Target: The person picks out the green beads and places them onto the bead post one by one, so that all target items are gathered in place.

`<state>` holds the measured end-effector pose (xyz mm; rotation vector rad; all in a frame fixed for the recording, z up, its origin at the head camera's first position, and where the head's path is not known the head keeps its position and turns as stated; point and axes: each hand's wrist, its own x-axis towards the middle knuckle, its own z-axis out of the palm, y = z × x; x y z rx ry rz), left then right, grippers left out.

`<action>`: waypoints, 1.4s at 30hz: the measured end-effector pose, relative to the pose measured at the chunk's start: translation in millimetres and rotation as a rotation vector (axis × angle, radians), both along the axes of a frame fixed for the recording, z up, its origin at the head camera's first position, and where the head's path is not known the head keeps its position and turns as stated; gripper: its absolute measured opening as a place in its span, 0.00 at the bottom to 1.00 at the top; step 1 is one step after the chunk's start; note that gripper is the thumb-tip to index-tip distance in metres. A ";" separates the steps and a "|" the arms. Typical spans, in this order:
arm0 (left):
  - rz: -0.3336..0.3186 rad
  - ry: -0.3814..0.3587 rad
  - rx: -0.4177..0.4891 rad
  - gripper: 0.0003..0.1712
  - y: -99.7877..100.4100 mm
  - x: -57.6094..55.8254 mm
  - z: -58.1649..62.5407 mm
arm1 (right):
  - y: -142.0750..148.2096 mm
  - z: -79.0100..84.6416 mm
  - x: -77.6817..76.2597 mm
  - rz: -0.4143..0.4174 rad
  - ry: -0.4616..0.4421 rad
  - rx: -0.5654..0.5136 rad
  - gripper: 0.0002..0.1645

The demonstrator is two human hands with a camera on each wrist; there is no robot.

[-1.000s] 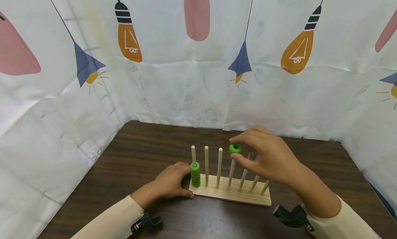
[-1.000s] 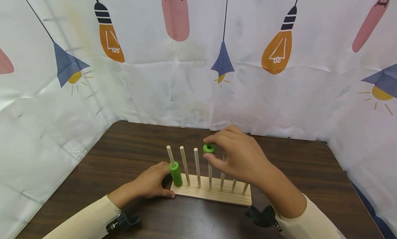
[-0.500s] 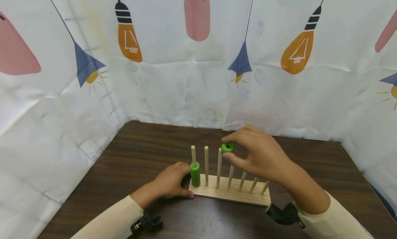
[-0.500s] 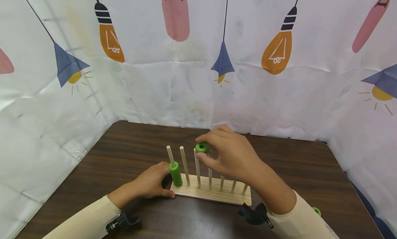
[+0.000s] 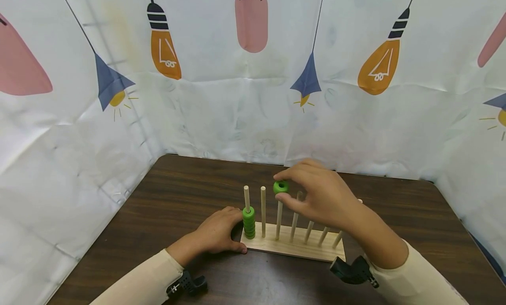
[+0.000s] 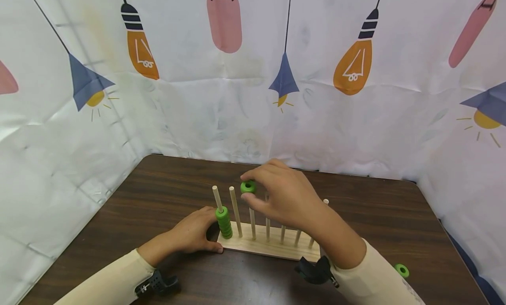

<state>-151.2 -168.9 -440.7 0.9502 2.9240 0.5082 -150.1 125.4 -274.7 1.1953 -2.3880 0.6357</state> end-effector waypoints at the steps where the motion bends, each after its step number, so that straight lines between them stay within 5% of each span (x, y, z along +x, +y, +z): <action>1: -0.001 0.001 0.000 0.38 0.0 0.0 0.0 | -1.2 0.4 -0.1 0.000 -0.007 0.004 0.20; 42: -0.033 -0.006 0.021 0.37 -1.6 -0.7 0.3 | -49.5 4.7 -5.7 0.017 -0.093 0.033 0.20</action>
